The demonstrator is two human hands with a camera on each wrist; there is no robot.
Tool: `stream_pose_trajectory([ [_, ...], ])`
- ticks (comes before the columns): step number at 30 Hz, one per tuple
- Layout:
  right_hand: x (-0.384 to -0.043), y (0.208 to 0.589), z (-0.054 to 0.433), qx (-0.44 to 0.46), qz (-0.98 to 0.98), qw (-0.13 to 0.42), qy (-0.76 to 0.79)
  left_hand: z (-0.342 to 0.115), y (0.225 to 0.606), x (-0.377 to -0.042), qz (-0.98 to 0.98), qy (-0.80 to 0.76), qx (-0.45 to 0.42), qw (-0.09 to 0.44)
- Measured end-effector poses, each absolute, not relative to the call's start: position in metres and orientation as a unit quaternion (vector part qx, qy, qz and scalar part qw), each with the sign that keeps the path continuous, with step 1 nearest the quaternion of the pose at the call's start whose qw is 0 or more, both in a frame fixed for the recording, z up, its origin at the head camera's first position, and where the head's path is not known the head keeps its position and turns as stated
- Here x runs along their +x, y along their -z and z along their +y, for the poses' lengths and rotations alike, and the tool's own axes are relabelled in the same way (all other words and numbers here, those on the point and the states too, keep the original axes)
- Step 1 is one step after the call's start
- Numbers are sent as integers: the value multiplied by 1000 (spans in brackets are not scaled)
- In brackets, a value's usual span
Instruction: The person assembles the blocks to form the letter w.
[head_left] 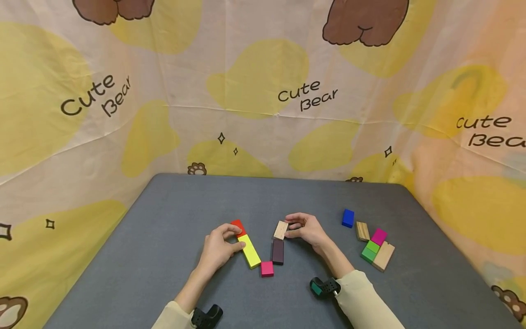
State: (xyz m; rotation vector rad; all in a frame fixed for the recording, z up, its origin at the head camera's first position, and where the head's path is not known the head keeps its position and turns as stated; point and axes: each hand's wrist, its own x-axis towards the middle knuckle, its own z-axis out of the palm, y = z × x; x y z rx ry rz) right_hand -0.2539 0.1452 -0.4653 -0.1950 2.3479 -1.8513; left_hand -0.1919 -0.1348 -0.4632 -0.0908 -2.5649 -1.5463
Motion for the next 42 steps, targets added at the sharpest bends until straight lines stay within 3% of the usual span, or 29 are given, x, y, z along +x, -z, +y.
stream_pose_trajectory([
  [42,-255,463,140,-64,783,98,611,-135,461,-191,-856,512,-26,66],
])
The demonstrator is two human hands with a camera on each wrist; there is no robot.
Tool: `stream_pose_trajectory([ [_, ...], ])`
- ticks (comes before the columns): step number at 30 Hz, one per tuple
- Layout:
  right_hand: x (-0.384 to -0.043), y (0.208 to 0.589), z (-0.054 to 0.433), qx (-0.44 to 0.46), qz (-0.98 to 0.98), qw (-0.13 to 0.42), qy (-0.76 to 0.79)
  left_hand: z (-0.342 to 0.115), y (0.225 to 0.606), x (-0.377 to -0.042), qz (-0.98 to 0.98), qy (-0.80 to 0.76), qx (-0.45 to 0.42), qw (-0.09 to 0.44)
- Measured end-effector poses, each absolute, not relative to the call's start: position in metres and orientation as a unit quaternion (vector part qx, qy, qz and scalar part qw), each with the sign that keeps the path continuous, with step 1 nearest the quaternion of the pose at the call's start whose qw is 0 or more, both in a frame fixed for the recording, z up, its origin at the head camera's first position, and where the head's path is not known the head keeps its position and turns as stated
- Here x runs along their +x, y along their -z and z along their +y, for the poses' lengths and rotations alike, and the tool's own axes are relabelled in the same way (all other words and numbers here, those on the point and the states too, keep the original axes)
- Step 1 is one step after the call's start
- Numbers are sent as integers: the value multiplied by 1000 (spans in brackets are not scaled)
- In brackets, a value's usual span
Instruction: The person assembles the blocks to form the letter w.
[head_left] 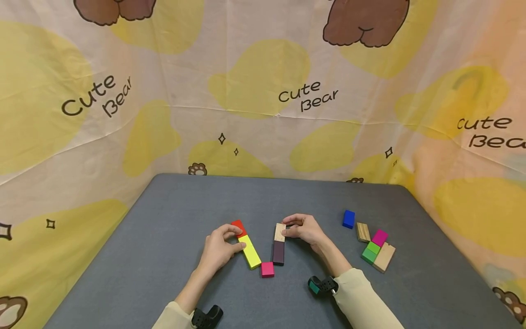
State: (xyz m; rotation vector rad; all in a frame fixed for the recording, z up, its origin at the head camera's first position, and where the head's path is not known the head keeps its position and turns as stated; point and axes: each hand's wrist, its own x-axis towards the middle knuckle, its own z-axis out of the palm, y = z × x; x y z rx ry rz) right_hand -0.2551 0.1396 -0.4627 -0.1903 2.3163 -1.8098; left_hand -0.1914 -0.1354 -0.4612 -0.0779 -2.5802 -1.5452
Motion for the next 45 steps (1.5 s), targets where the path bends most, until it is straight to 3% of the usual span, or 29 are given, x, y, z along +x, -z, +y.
stream_pose_trajectory([
  [28,-250,463,144,-66,776,93,620,-133,464,-192,-852,520,-20,58],
  [35,-216,440,172,-75,810,20,581,-136,463,-193,-854,517,-17,58],
  [45,-186,418,259,-81,853,-67,511,-135,462,-193,-852,520,-13,55],
])
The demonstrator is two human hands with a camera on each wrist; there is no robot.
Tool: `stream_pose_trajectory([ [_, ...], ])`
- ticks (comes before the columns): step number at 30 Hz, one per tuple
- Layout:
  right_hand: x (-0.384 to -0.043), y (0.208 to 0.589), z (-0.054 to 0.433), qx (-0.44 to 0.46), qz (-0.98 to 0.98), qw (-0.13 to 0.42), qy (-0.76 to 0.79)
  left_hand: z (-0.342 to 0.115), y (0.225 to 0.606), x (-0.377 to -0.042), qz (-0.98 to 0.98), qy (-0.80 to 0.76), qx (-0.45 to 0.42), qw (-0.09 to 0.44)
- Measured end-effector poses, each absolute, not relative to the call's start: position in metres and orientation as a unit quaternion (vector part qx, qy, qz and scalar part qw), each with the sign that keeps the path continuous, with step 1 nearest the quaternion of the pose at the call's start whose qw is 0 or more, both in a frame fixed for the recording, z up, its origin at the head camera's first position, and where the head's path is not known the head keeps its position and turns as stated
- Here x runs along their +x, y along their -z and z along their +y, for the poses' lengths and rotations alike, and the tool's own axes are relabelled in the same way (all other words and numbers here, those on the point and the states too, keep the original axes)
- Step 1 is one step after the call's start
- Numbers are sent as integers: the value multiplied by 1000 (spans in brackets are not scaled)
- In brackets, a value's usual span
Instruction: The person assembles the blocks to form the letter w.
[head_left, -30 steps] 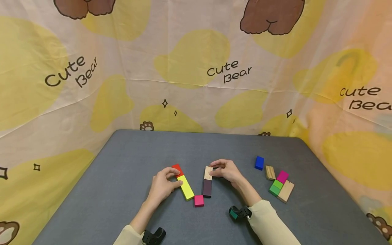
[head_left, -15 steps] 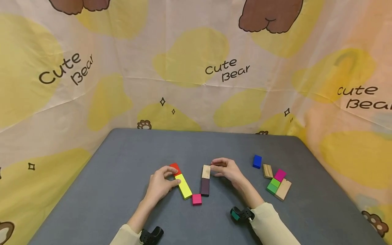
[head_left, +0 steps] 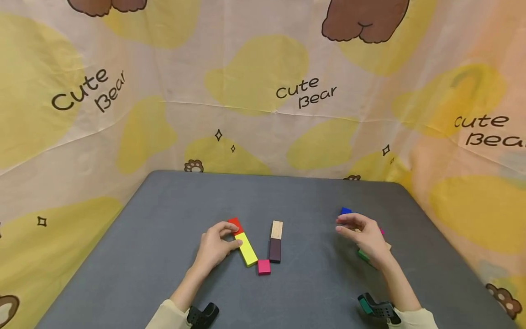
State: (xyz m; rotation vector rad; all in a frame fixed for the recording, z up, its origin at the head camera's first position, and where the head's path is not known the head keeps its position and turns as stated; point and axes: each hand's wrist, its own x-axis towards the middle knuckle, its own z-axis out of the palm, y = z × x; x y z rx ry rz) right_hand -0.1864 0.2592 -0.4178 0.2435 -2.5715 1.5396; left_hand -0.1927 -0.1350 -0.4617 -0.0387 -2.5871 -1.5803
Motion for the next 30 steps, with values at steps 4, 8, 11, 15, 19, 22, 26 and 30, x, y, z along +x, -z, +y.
stream_pose_trajectory([
  [4,-187,423,284,77,-863,85,-492,-135,461,-193,-852,520,-14,55],
  [8,-190,431,304,77,-877,100,-464,-135,461,-193,-852,520,-14,55],
  [11,-191,437,318,71,-889,109,-440,-134,461,-193,-852,520,-14,55],
  [15,-191,443,333,82,-895,102,-426,-134,461,-192,-853,520,-9,55],
  [19,-191,443,348,126,-888,72,-437,-134,460,-192,-852,520,-9,55],
  [22,-191,444,356,149,-879,44,-452,-134,460,-192,-852,521,-12,55],
  [26,-192,446,362,179,-863,8,-472,-134,461,-193,-852,520,-12,56],
  [30,-192,450,366,206,-844,-11,-496,-133,461,-194,-853,519,-16,58],
])
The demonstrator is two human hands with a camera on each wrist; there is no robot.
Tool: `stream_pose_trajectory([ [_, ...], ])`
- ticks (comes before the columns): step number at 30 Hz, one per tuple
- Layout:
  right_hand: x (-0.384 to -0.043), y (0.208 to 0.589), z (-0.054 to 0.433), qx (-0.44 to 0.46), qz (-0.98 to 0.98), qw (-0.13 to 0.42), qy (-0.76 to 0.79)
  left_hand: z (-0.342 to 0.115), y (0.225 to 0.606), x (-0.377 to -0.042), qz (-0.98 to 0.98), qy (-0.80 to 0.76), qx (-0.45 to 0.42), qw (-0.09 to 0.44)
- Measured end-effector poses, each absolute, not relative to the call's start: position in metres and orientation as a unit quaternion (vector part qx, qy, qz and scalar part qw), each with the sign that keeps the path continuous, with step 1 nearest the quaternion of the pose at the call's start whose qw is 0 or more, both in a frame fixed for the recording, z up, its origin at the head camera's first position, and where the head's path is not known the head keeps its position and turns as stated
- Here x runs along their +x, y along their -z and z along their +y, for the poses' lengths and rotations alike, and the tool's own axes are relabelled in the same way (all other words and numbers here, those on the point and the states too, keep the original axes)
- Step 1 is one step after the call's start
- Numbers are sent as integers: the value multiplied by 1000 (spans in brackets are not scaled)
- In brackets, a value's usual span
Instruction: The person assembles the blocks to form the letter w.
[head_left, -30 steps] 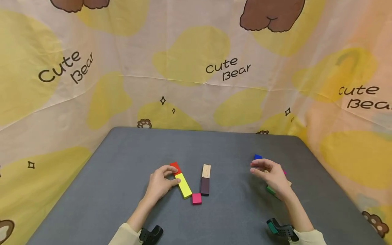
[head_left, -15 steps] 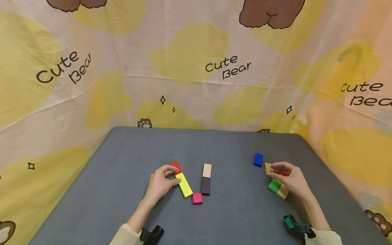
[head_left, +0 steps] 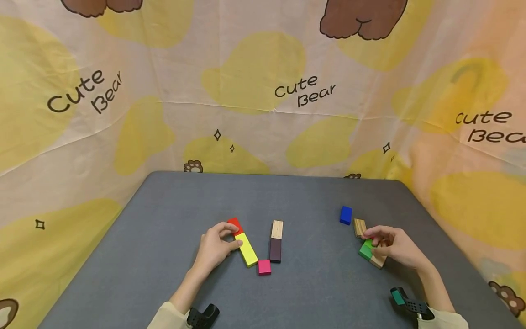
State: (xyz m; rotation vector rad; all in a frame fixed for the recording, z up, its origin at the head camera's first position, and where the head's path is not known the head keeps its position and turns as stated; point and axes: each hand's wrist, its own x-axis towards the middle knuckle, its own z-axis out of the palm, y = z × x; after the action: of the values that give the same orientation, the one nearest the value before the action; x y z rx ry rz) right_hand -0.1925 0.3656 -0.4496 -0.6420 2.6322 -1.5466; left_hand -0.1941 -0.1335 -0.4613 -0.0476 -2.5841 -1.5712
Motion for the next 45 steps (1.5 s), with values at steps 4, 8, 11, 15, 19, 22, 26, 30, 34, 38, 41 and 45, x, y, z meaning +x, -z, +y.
stream_pose_trajectory([
  [4,-193,451,367,-220,827,27,517,-134,461,-195,-853,518,-18,60],
  [8,-193,450,369,-227,817,47,528,-134,461,-195,-854,517,-17,60],
  [11,-194,451,370,-232,813,55,531,-134,461,-195,-854,516,-17,60],
  [15,-194,451,369,-231,813,54,532,-134,462,-194,-855,516,-17,60],
  [19,-193,450,365,-222,822,45,522,-134,462,-194,-854,517,-17,59],
  [22,-193,451,362,-221,830,41,511,-134,462,-194,-854,517,-18,60],
  [26,-194,451,360,-227,833,48,503,-133,462,-194,-853,519,-18,61],
  [30,-195,453,359,-228,834,57,499,-134,462,-194,-853,518,-18,61],
  [34,-194,453,358,-226,835,60,499,-134,462,-194,-855,514,-19,62],
  [38,-193,453,358,-226,832,69,502,-134,462,-193,-857,511,-19,63],
  [41,-193,453,357,-228,831,71,502,-134,461,-193,-857,510,-20,63],
  [45,-193,452,357,-223,833,75,501,-134,461,-193,-858,509,-20,64],
])
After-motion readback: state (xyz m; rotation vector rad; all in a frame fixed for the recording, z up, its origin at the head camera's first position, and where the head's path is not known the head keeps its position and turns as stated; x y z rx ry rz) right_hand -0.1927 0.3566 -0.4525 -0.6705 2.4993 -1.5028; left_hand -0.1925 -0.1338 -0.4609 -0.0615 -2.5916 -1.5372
